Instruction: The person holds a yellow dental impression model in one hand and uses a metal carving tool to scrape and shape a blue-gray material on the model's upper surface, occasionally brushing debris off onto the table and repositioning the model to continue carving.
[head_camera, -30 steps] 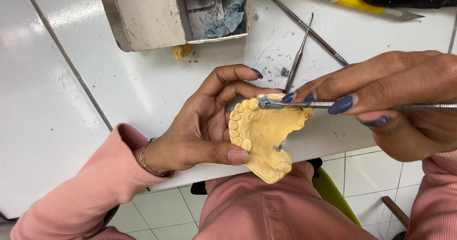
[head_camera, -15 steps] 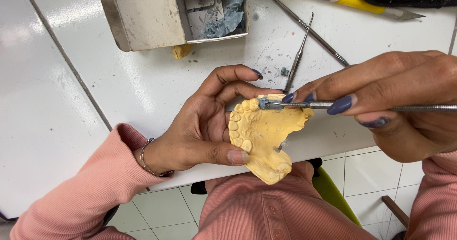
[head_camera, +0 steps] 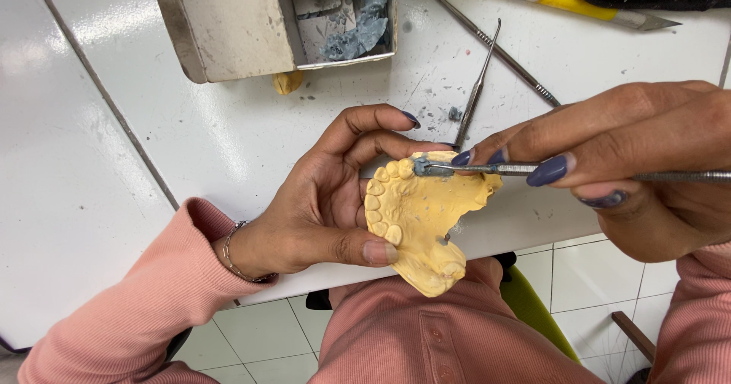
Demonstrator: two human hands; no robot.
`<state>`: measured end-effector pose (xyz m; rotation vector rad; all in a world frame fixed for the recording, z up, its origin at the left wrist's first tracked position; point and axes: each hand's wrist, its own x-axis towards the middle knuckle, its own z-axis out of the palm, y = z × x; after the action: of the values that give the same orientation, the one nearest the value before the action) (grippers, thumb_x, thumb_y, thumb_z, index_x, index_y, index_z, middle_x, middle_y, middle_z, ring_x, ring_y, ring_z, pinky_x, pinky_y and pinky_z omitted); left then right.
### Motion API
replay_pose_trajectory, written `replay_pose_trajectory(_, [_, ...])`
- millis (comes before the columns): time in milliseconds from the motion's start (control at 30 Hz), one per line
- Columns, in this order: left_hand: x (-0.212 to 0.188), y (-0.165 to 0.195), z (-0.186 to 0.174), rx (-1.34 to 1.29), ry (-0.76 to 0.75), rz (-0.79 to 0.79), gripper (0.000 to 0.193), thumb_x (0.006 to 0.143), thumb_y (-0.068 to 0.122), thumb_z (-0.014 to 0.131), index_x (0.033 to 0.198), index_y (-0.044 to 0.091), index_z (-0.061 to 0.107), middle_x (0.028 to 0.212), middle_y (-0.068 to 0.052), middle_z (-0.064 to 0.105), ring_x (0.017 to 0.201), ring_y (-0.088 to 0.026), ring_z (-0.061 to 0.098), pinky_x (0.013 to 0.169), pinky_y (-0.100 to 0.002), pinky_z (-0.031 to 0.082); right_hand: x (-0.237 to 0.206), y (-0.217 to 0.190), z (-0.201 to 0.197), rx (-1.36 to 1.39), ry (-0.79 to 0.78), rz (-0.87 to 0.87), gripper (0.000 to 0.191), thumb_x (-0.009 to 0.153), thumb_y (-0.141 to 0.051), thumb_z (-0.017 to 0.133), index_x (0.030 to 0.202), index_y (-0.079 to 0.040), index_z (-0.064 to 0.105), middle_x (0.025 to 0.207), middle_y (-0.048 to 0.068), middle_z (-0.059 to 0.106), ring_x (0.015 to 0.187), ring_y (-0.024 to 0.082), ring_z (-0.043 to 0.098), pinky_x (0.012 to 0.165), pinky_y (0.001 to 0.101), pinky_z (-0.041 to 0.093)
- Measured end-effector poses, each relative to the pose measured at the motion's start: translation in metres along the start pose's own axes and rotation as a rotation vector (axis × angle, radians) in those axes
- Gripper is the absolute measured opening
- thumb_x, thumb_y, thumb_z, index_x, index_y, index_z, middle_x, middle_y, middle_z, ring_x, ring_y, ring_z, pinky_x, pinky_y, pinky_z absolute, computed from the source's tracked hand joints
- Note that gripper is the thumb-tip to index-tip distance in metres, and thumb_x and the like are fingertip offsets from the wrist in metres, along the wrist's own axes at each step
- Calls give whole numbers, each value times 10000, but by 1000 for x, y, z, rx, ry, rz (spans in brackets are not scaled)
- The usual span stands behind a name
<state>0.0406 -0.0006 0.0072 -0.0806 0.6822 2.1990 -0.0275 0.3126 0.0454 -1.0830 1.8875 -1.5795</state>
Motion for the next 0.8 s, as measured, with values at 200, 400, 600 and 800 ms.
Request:
replay_pose_trajectory(200, [0, 1, -1, 7, 0, 1, 946, 855, -53, 817, 1591, 39, 230, 1478, -214, 481, 1415, -276, 535, 1263, -436, 479, 1, -3, 0, -27, -2, 20, 88, 1016, -66, 518, 1051, -12, 579, 1136, 204, 652, 1131, 449, 714, 939, 471, 600])
replay_pose_trajectory(400, [0, -1, -1, -6, -1, 7, 951, 854, -52, 822, 1592, 42, 230, 1485, -211, 478, 1412, -272, 534, 1255, -437, 481, 3, -2, -1, -53, -22, -10, 91, 1023, -88, 512, 1033, -25, 577, 1130, 199, 651, 1118, 439, 715, 932, 455, 602])
replay_pose_trajectory(600, [0, 0, 0, 0, -3, 7, 948, 857, -56, 820, 1594, 39, 230, 1486, -212, 480, 1412, -270, 535, 1257, -428, 484, 2, 0, -1, -41, -35, -20, 128, 1037, -112, 507, 1052, -7, 579, 1122, 199, 652, 1115, 440, 713, 911, 429, 611])
replay_pose_trajectory(800, [1, 0, 0, 6, -2, 5, 946, 853, -54, 818, 1586, 41, 228, 1482, -217, 479, 1403, -277, 544, 1243, -428, 494, -1, 0, -1, -38, -15, -13, 119, 1036, -95, 502, 1034, -7, 582, 1135, 199, 647, 1129, 443, 710, 924, 436, 608])
